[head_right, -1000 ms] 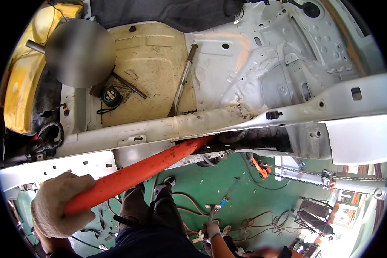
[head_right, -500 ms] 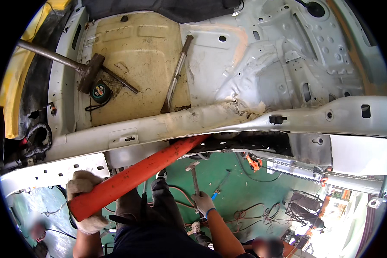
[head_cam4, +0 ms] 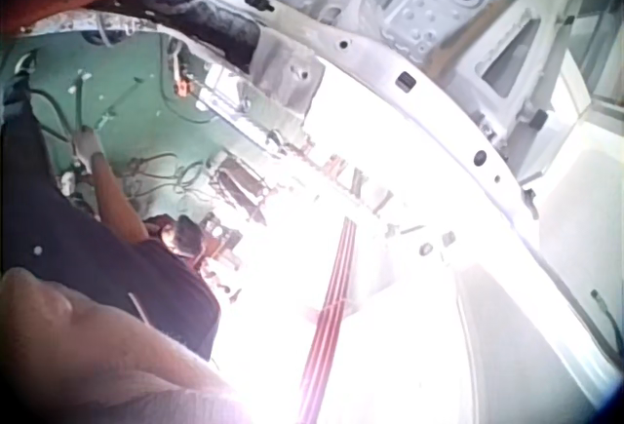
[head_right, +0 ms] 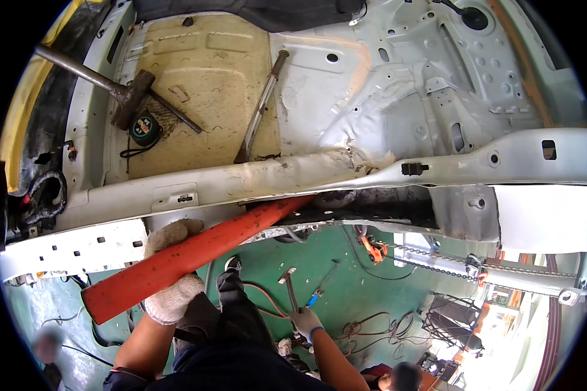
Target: The person welds the inner frame of a white car using a welding torch, then uses a hammer to tap the welded area. The task occurs in a workshop with other vehicles and tools visible.
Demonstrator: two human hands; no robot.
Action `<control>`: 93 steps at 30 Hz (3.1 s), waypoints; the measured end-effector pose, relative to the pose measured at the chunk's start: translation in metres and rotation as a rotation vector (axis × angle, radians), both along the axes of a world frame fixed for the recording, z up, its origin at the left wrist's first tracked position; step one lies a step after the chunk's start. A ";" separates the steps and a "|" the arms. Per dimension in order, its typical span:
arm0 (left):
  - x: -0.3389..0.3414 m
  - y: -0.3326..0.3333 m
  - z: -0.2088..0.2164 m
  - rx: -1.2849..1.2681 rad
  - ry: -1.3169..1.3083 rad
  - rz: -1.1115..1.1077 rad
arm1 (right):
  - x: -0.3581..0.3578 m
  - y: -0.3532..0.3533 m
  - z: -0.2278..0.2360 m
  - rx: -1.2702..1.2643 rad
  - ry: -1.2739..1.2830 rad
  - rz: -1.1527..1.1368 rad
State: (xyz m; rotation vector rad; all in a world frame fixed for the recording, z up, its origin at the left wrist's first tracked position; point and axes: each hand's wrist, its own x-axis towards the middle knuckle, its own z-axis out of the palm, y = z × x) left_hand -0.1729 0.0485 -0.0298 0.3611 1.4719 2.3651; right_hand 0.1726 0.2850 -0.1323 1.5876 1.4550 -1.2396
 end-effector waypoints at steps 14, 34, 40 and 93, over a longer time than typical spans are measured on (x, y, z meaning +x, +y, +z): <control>0.047 -0.045 -0.012 -0.269 -0.144 -0.419 | -0.044 -0.034 0.173 0.587 0.381 0.415; 0.006 -0.127 0.008 -0.600 -0.074 -0.667 | -0.388 -0.117 0.234 0.608 1.118 0.653; -0.004 -0.105 0.008 -0.592 0.014 -0.873 | -0.180 -0.118 0.167 0.427 0.854 -0.076; 0.301 -0.178 -0.190 -1.690 -0.475 -0.326 | 0.561 -0.048 -0.484 0.440 -0.285 -0.343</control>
